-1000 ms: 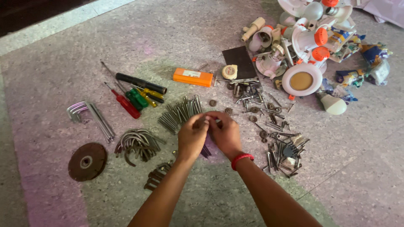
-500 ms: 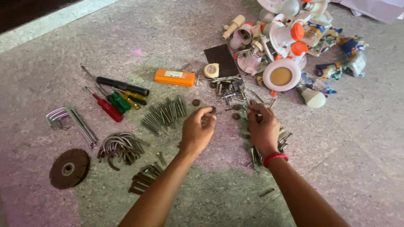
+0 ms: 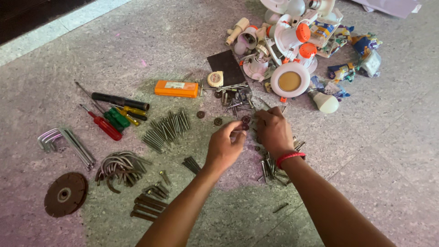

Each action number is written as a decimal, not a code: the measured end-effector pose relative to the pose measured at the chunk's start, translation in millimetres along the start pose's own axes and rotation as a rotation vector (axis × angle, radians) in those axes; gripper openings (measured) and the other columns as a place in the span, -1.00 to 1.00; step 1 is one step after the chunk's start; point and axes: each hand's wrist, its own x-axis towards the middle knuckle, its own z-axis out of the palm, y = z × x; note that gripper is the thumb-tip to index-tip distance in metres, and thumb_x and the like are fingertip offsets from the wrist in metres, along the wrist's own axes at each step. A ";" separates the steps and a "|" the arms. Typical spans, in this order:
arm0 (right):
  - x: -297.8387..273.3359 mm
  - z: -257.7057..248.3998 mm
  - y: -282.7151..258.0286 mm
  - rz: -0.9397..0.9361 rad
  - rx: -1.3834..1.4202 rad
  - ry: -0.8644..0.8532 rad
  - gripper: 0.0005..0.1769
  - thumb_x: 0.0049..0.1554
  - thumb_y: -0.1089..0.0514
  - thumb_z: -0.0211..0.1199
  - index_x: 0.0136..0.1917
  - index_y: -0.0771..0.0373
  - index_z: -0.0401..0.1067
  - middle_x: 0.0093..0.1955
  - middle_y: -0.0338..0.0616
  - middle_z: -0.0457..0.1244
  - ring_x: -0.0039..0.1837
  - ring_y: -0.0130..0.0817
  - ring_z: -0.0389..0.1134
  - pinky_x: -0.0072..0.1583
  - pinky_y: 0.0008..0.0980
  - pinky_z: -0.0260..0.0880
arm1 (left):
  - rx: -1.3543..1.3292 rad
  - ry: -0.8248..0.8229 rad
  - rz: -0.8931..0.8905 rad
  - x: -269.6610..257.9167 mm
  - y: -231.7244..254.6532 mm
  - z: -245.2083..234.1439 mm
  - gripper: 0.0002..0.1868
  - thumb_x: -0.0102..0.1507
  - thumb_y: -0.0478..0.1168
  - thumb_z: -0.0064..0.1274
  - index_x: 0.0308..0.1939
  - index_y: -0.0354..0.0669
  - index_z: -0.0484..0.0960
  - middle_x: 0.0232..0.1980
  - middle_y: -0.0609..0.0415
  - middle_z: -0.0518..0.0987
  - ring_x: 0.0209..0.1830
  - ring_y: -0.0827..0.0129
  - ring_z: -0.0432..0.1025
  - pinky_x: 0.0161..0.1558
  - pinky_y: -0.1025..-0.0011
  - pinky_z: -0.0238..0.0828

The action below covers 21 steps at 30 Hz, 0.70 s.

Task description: The person sorts various metal hardware items, including nails, screws, and washers, into separate piles on the floor. They pick up individual pieces, compare them, and place them into organized groups by type and size.

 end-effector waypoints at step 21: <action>-2.4 -23.6 -31.3 0.049 0.044 -0.020 -0.78 0.04 0.15 0.36 0.01 0.11 0.57 0.01 -0.02 0.34 -0.14 -0.11 0.46 -0.10 -0.12 0.44 | -0.094 -0.089 -0.162 -16.6 5.5 -12.5 -0.60 0.30 -0.15 0.08 0.18 -0.24 0.57 -0.05 0.02 0.70 -0.08 0.38 0.62 -0.07 0.43 0.57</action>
